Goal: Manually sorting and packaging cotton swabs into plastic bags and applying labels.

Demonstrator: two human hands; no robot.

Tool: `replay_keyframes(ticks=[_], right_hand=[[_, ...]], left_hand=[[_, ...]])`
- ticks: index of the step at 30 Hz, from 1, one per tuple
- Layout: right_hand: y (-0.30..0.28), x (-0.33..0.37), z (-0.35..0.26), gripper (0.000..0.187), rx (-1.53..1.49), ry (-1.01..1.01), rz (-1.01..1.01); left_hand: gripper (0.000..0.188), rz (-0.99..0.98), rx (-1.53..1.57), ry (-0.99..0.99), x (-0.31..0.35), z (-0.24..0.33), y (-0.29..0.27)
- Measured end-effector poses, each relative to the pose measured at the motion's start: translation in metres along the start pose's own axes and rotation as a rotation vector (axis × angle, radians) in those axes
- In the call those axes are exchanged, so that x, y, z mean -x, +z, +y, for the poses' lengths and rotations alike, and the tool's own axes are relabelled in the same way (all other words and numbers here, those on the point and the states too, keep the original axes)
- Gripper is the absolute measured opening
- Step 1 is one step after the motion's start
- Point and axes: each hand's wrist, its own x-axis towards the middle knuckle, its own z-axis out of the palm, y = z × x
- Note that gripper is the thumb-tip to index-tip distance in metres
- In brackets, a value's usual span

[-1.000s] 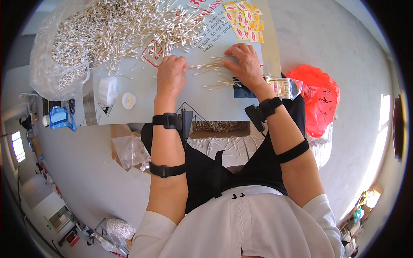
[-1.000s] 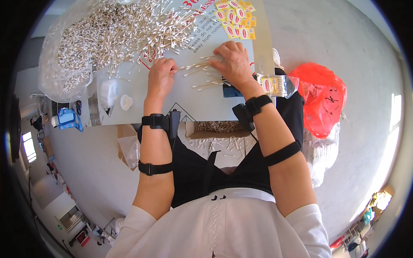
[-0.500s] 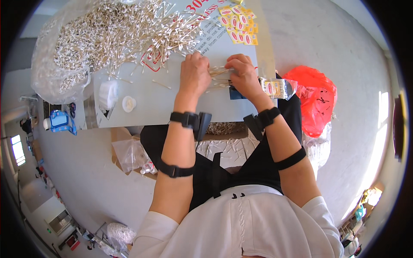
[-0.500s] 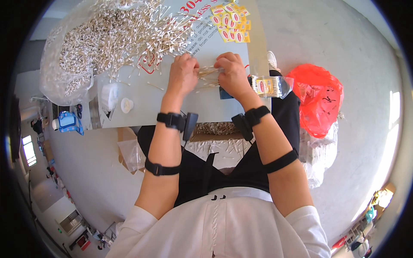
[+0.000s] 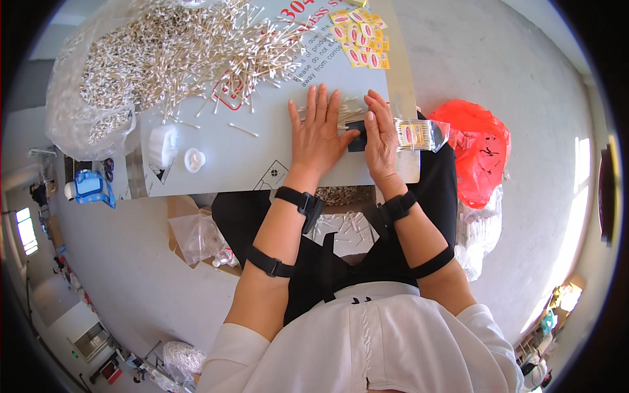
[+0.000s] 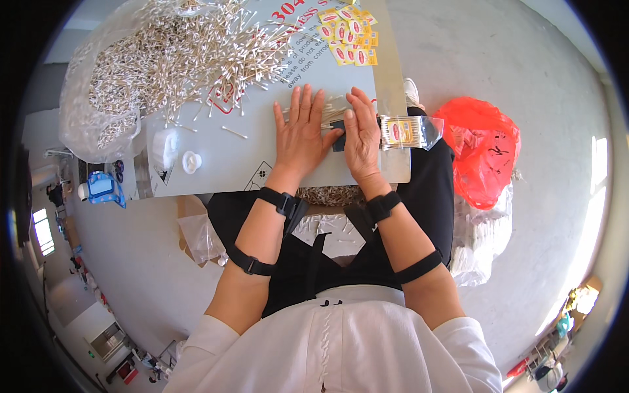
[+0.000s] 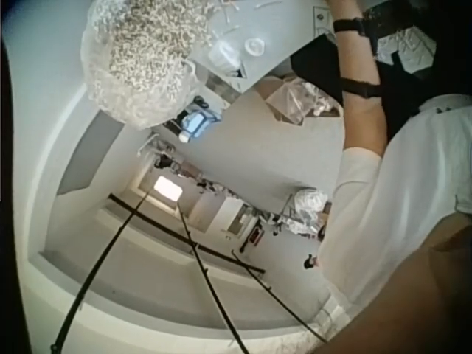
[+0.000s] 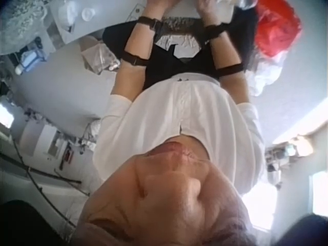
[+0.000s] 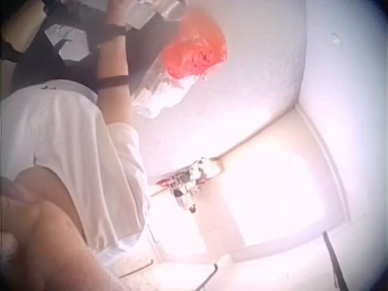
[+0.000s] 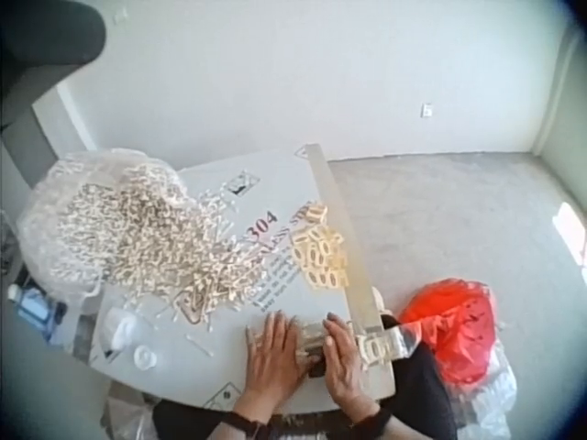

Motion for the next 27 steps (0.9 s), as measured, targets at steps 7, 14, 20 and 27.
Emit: replay_keyframes(ticks=[7, 14, 20, 27], right_hand=[[-0.004, -0.039, 0.010, 0.029, -0.080, -0.014, -0.084], [-0.003, -0.057, 0.017, 0.021, 0.428, -0.379, -0.312], [-0.012, -0.033, 0.010, 0.014, 0.349, -0.349, -0.242], [-0.008, -0.027, 0.008, 0.017, 0.293, -0.201, -0.149]], left_hand=[[0.067, 0.208, 0.235, -0.101, 0.001, -0.034, 0.018], [0.064, 0.205, 0.056, -0.045, 0.005, -0.028, 0.022], [0.067, 0.209, 0.226, -0.035, 0.014, -0.030, 0.013], [0.081, 0.197, 0.181, -0.025, 0.011, -0.029, 0.006]])
